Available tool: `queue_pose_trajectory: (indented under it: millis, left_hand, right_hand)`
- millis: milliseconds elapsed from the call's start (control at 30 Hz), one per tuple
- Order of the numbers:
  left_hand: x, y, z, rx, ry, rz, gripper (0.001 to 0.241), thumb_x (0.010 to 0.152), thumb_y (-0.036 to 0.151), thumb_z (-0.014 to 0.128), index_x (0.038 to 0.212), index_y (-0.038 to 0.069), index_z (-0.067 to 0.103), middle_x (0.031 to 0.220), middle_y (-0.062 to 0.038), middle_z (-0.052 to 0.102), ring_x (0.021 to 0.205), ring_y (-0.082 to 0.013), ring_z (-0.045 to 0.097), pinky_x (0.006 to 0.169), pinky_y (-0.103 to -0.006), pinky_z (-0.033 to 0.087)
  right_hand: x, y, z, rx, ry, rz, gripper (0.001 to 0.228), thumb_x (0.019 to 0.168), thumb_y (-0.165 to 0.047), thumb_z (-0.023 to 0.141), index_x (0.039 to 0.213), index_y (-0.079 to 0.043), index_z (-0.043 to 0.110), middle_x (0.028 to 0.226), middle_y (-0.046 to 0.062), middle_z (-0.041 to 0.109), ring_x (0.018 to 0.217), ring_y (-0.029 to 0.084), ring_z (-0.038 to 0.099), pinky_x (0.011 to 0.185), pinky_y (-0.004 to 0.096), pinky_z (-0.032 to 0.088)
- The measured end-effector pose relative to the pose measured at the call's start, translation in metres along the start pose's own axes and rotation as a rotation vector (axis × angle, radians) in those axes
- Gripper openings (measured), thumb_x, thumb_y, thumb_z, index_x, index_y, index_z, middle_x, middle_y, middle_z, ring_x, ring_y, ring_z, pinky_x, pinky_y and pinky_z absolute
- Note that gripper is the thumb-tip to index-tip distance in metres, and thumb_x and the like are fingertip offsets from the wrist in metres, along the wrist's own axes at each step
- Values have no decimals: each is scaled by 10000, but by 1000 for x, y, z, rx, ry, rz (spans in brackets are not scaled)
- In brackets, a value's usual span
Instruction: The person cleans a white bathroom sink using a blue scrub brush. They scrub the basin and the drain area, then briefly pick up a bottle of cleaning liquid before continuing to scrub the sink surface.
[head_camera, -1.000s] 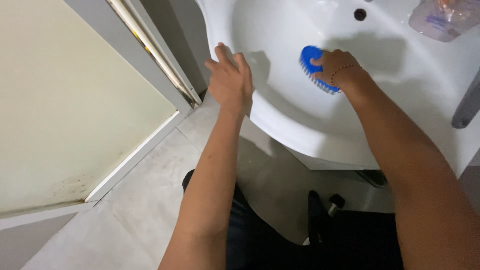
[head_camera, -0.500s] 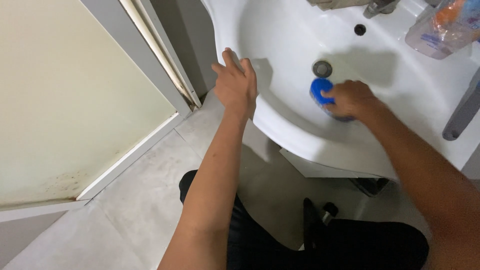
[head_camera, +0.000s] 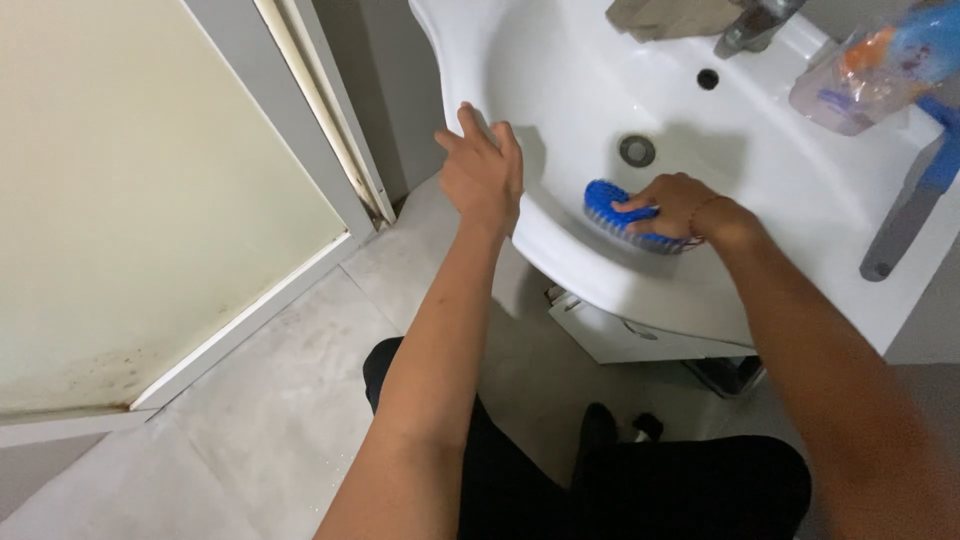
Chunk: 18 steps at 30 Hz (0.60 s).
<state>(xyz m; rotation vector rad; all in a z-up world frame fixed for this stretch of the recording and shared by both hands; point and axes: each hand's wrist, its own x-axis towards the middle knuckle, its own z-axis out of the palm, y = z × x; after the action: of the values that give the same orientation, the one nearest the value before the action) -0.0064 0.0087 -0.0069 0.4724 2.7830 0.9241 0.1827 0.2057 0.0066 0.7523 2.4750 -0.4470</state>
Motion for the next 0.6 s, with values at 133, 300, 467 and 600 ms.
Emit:
queue_pose_trajectory:
  millis: [133, 300, 467, 600]
  left_hand:
    - [-15, 4, -17, -114, 29, 24, 491, 1016, 405, 273, 1399, 114, 370, 1143, -181, 498, 805, -385, 765, 621, -456, 623]
    - [-17, 5, -20, -22, -13, 1, 512, 1005, 394, 298, 1425, 116, 386, 1135, -156, 506, 784, -426, 755, 646, -507, 620]
    - [-19, 5, -22, -73, 20, 7, 520, 1008, 386, 321, 1429, 89, 389, 1162, -208, 509, 818, -449, 751, 655, -524, 609]
    - [-13, 5, -16, 47, 12, -4, 528, 1010, 398, 338, 1456, 122, 399, 1227, -241, 531, 853, -468, 745, 690, -558, 600]
  right_hand:
    - [44, 24, 22, 64, 29, -3, 539, 796, -519, 802, 1304, -366, 708, 1365, 57, 676, 1305, 344, 604, 1126, 492, 466]
    - [112, 37, 41, -180, 215, 36, 471, 776, -666, 729, 1194, -448, 743, 1308, 104, 718, 1194, 408, 662, 1012, 494, 559]
    - [168, 35, 51, -251, 409, 44, 411, 861, -510, 715, 1205, -290, 768, 1043, 162, 754, 1014, 407, 732, 836, 516, 613]
    - [219, 87, 52, -292, 466, 18, 428, 879, -471, 716, 1228, -228, 761, 1057, 152, 776, 1022, 369, 740, 852, 486, 612]
